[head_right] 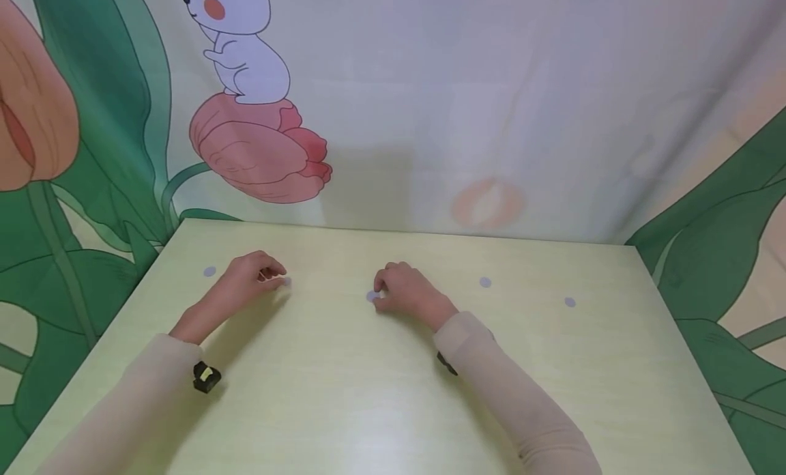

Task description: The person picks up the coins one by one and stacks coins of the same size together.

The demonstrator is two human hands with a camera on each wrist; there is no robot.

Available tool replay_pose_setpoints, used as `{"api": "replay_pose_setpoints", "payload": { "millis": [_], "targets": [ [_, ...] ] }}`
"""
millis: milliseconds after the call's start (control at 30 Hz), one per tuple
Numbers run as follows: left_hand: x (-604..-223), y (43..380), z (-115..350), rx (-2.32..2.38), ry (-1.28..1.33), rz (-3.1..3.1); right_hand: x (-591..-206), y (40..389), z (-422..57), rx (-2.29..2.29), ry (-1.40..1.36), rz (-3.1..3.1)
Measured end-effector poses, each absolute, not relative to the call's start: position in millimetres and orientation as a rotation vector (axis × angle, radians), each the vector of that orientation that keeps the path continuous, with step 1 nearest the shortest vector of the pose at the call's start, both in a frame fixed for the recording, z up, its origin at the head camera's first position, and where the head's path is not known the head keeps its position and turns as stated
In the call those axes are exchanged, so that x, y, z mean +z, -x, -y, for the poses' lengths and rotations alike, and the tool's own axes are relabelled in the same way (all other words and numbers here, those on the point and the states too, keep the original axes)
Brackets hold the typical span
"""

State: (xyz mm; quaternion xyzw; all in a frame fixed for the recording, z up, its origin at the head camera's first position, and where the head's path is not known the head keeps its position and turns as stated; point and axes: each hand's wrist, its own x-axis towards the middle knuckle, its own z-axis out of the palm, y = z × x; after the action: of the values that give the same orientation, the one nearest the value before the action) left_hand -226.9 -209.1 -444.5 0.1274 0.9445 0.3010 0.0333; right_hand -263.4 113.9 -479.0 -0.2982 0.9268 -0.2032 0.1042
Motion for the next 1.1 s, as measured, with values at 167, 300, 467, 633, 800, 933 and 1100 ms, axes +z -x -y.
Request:
{"api": "replay_pose_setpoints", "payload": {
  "millis": [167, 300, 467, 633, 800, 933, 1100],
  "targets": [
    [-443.1, 213.5, 247.4, 0.925, -0.335, -2.941, -475.0, 259.9, -114.9, -0.612, 0.901, -2.732],
    [-445.4, 205.7, 270.7, 0.92, -0.27, -2.947, -473.8, 258.9, -115.5, -0.606, 0.904, -2.738],
    [-452.9, 204.1, 293.1, 0.901, -0.226, -2.982, -477.6, 261.8, -116.7, -0.585, 0.925, -2.743],
    [-457.5, 204.5, 305.4, 0.895, -0.21, -2.987, -482.6, 264.4, -116.7, -0.578, 0.969, -2.745],
    [-458.0, 207.6, 306.7, 0.874, -0.194, -2.959, -481.1, 263.9, -116.9, -0.57, 0.991, -2.737],
    [-461.9, 211.2, 307.5, 0.848, -0.18, -2.944, -480.7, 263.9, -116.9, -0.586, 0.992, -2.725],
    [-468.2, 217.1, 307.9, 0.843, -0.179, -2.91, -480.9, 265.1, -117.5, -0.586, 1.008, -2.726]
  ]
}}
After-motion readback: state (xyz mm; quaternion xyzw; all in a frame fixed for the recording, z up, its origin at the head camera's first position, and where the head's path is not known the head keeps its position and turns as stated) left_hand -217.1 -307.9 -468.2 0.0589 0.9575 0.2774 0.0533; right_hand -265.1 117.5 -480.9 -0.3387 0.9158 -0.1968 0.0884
